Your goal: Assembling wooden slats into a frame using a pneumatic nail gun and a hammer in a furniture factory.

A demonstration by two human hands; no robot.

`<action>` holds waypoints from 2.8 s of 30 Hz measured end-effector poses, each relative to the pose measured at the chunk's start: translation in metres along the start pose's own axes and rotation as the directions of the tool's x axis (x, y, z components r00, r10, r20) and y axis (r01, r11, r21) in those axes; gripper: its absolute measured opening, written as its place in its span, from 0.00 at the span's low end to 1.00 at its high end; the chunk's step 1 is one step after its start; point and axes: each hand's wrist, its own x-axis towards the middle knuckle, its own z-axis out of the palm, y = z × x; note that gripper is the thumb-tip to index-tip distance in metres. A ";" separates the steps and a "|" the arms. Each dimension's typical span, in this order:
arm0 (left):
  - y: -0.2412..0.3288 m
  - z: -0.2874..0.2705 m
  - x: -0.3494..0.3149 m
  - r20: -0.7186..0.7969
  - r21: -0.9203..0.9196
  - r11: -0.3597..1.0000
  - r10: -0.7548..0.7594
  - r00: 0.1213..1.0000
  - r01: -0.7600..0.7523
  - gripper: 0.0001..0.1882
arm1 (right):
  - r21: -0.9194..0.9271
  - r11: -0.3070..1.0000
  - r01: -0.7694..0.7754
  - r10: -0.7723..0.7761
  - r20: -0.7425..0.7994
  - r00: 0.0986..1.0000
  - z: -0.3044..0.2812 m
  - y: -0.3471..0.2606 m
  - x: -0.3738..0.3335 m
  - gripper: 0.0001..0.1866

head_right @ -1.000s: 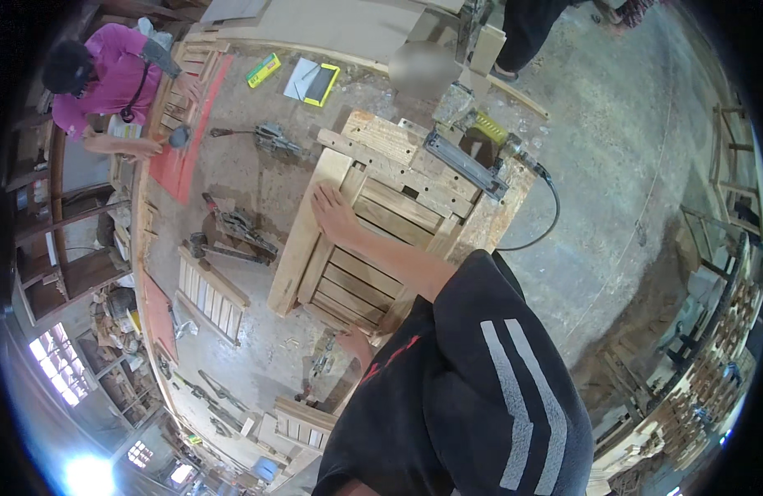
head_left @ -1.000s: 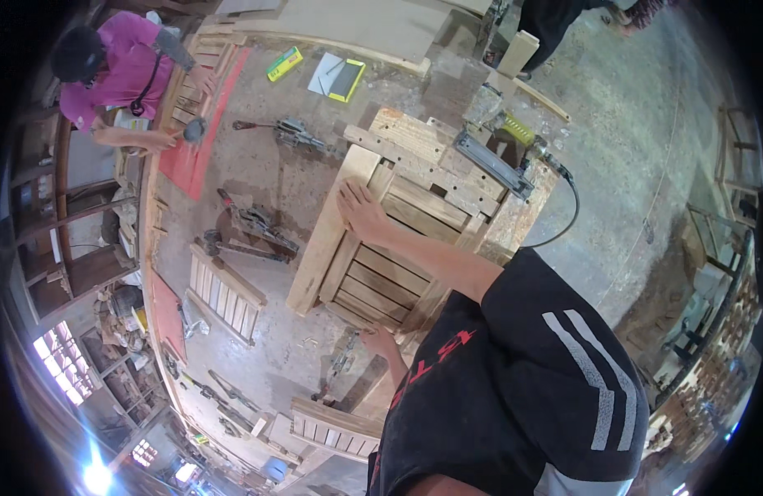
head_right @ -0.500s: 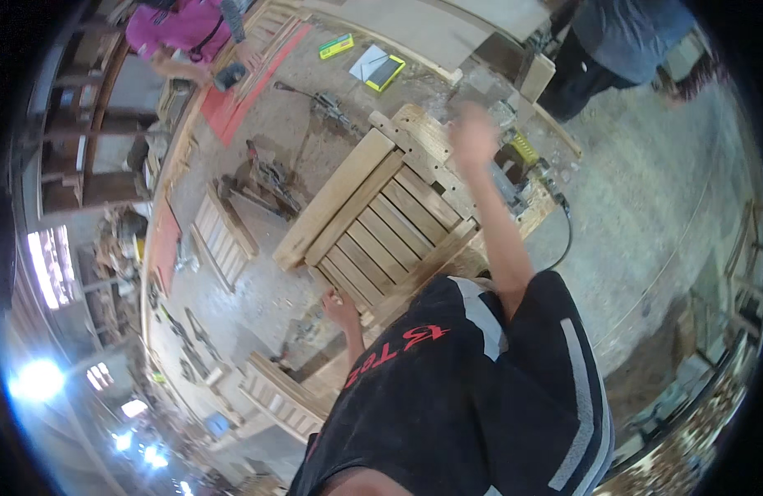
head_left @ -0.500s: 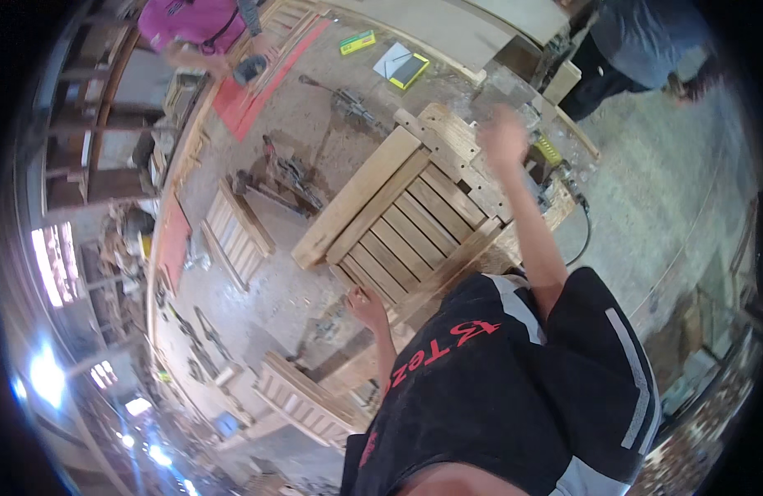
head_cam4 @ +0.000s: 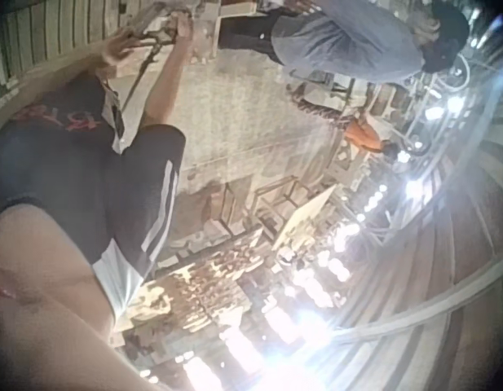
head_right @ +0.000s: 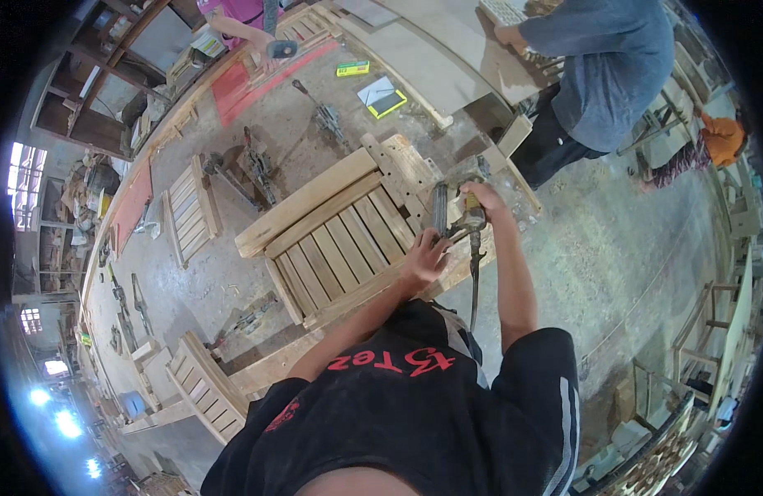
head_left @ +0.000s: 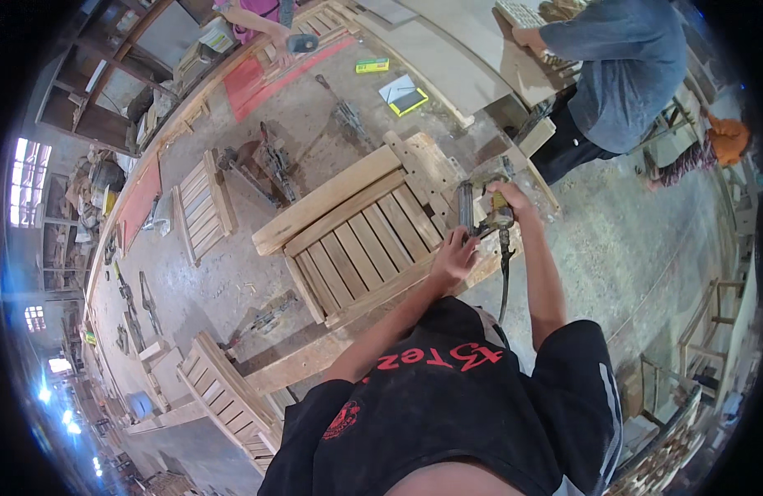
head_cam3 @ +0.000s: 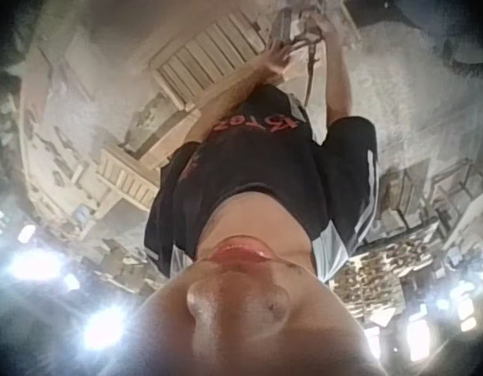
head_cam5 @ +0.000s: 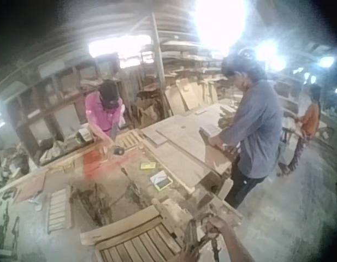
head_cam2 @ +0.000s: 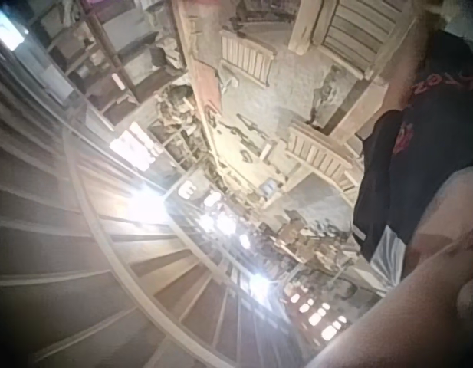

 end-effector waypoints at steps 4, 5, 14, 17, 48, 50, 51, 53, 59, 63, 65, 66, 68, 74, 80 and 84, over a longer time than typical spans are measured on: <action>-0.008 -0.003 0.004 -0.047 -0.121 0.992 0.039 0.998 -0.044 0.21 | 0.119 0.991 -0.057 0.064 -0.055 0.996 -0.003 0.009 -0.007 0.13; -0.011 -0.009 0.008 -0.030 -0.178 0.982 0.052 0.998 -0.057 0.20 | 0.108 0.992 -0.059 0.064 -0.050 0.997 -0.005 0.013 -0.007 0.13; 0.003 -0.019 0.000 -0.006 -0.409 0.908 -0.103 0.995 0.091 0.15 | 0.171 0.985 -0.027 0.036 -0.050 0.998 -0.002 0.018 -0.017 0.12; 0.030 -0.035 -0.004 -0.084 -0.499 0.813 -0.391 0.917 0.301 0.11 | 0.268 0.961 0.068 -0.050 -0.074 0.996 0.004 0.024 -0.031 0.10; -0.066 -0.170 -0.184 -0.259 -0.492 0.597 -0.795 0.549 0.634 0.10 | -0.515 0.845 -0.144 0.047 -0.197 0.979 0.053 -0.067 -0.022 0.15; -0.073 -0.165 -0.189 -0.295 -0.480 0.613 -0.786 0.543 0.627 0.09 | -0.547 0.829 -0.115 0.021 -0.176 0.984 0.056 -0.067 -0.013 0.16; -0.072 -0.160 -0.193 -0.263 -0.482 0.587 -0.805 0.531 0.651 0.10 | -0.615 0.779 -0.124 0.007 -0.189 0.982 0.054 -0.065 -0.012 0.16; -0.076 -0.155 -0.193 -0.219 -0.482 0.552 -0.828 0.516 0.681 0.10 | -0.676 0.723 -0.147 0.004 -0.209 0.978 0.053 -0.062 -0.008 0.17; -0.077 -0.174 -0.140 -0.209 -0.340 0.691 -0.717 0.665 0.638 0.10 | -0.807 0.591 0.010 0.008 0.017 1.000 0.056 -0.088 0.006 0.19; -0.087 -0.159 -0.091 -0.244 -0.287 0.690 -0.723 0.646 0.664 0.10 | -0.933 0.310 0.183 -0.011 0.189 0.982 0.058 -0.107 0.011 0.24; -0.095 -0.143 -0.062 -0.262 -0.248 0.679 -0.734 0.627 0.691 0.11 | -0.940 0.283 0.190 0.050 0.212 0.976 0.062 -0.107 0.007 0.25; -0.097 -0.133 -0.041 -0.258 -0.296 0.681 -0.732 0.630 0.670 0.11 | -0.935 0.306 0.182 0.034 0.202 0.979 0.054 -0.102 0.010 0.25; -0.099 -0.115 0.008 -0.236 -0.355 0.691 -0.718 0.655 0.630 0.13 | -0.942 0.211 0.262 -0.027 0.262 0.965 0.037 -0.092 0.019 0.27; -0.155 -0.079 0.173 -0.331 -0.162 0.872 -0.489 0.807 0.462 0.12 | -0.953 0.246 0.177 0.112 0.209 0.971 0.045 -0.093 0.009 0.18; -0.254 -0.025 0.368 -0.057 0.174 0.878 -0.444 0.894 0.446 0.16 | -0.924 0.169 0.344 -0.152 0.321 0.935 -0.006 -0.028 0.050 0.18; -0.440 -0.068 0.353 -0.328 0.188 0.805 -0.489 0.808 0.563 0.17 | -0.849 0.311 0.427 -0.188 0.385 0.904 0.055 -0.058 0.052 0.19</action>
